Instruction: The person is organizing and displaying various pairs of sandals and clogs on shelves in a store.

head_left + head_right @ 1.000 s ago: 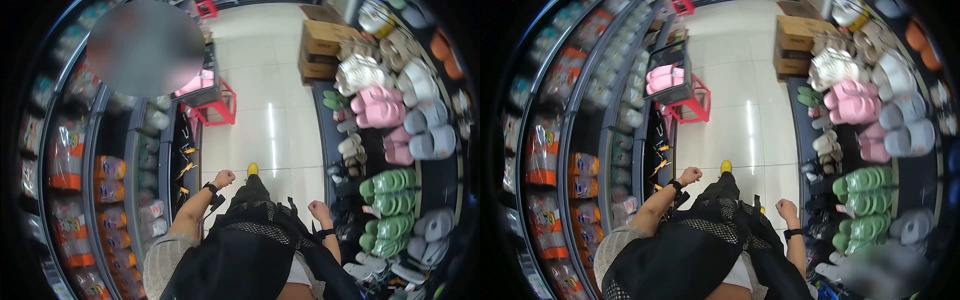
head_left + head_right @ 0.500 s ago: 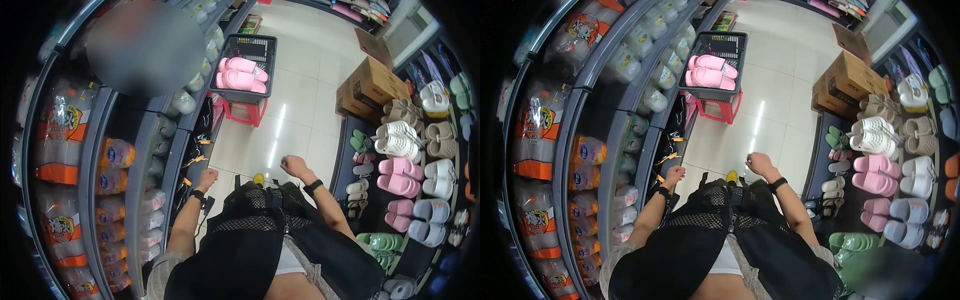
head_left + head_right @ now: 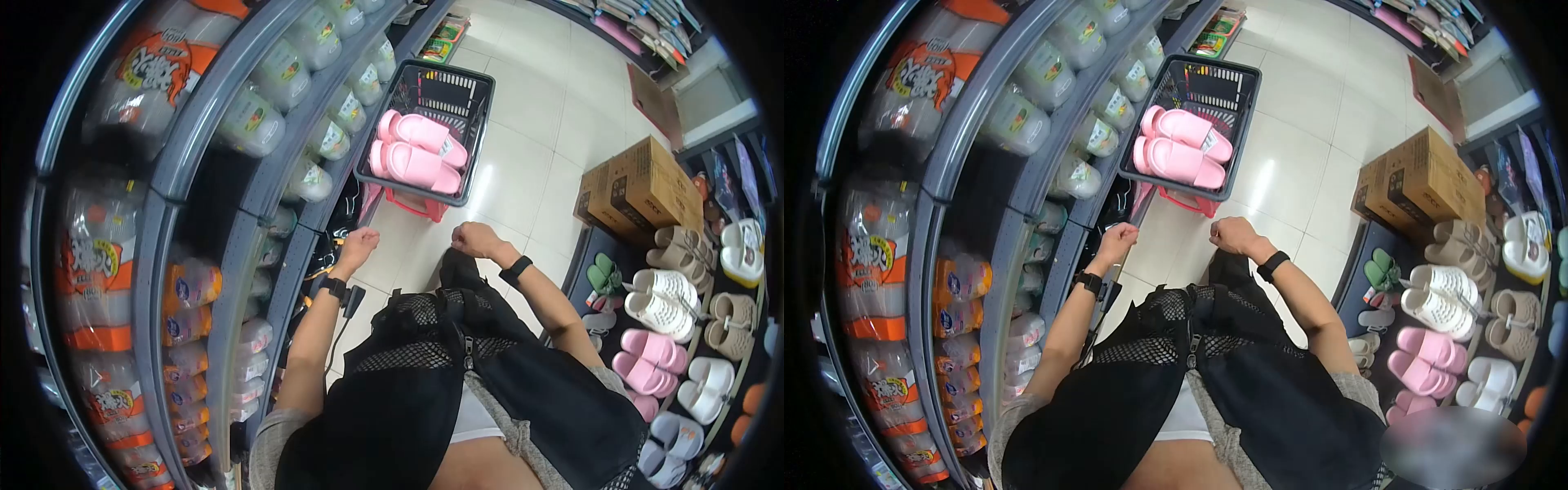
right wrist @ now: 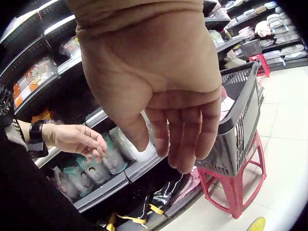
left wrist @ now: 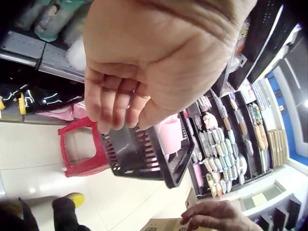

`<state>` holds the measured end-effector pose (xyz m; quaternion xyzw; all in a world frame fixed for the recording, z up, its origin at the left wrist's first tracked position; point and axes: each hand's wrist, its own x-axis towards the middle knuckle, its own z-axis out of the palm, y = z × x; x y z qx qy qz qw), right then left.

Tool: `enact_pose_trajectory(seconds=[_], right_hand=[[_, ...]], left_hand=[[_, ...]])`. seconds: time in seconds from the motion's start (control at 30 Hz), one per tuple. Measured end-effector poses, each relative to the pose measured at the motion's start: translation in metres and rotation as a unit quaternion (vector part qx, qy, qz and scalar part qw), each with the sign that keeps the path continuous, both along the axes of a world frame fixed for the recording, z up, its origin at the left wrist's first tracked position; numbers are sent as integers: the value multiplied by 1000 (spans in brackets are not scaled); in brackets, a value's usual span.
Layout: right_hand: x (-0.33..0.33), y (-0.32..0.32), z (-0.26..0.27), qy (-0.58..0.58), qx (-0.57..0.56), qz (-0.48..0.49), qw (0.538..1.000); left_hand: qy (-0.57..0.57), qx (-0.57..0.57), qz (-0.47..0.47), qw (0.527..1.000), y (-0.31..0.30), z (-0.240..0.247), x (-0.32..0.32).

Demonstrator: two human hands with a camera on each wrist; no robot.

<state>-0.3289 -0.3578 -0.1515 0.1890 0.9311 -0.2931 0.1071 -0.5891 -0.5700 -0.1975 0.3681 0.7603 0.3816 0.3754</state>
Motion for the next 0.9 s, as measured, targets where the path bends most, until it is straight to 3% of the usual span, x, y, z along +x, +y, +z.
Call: enact_pose_trajectory(seconds=[0.1,0.17,0.23,0.3,0.33,0.5,0.57,0.7,0.77,0.83,0.9], right_hand=[[-14,59,-4,-17,-11,4,1000],[-28,108,-9,3,-69,-37,997],[-34,123,1,20,-71,-36,997],[-66,173,-2,44,-53,-36,997],[-69,175,3,67,-54,-29,996],[-122,206,-13,48,-99,-75,991],[-130,205,-16,127,-31,-119,984],[-152,208,-12,118,-71,-123,983],[-157,211,-6,93,-85,-131,983],[-159,212,2,71,-101,-140,982],[-161,218,10,86,-109,-200,970]], left_hand=[[-12,-19,37,999,66,6,-17],[107,-16,68,992,124,14,-25],[85,-54,84,991,148,21,-30],[182,-40,110,976,196,-10,-48],[183,-39,111,976,206,-2,-50],[99,-77,109,986,227,-18,-61],[85,-74,116,987,230,-10,-61],[82,-65,64,992,234,-29,-74],[87,-40,48,994,241,-17,-78],[83,-101,26,991,245,8,-80],[64,-67,24,995,250,23,-87]])
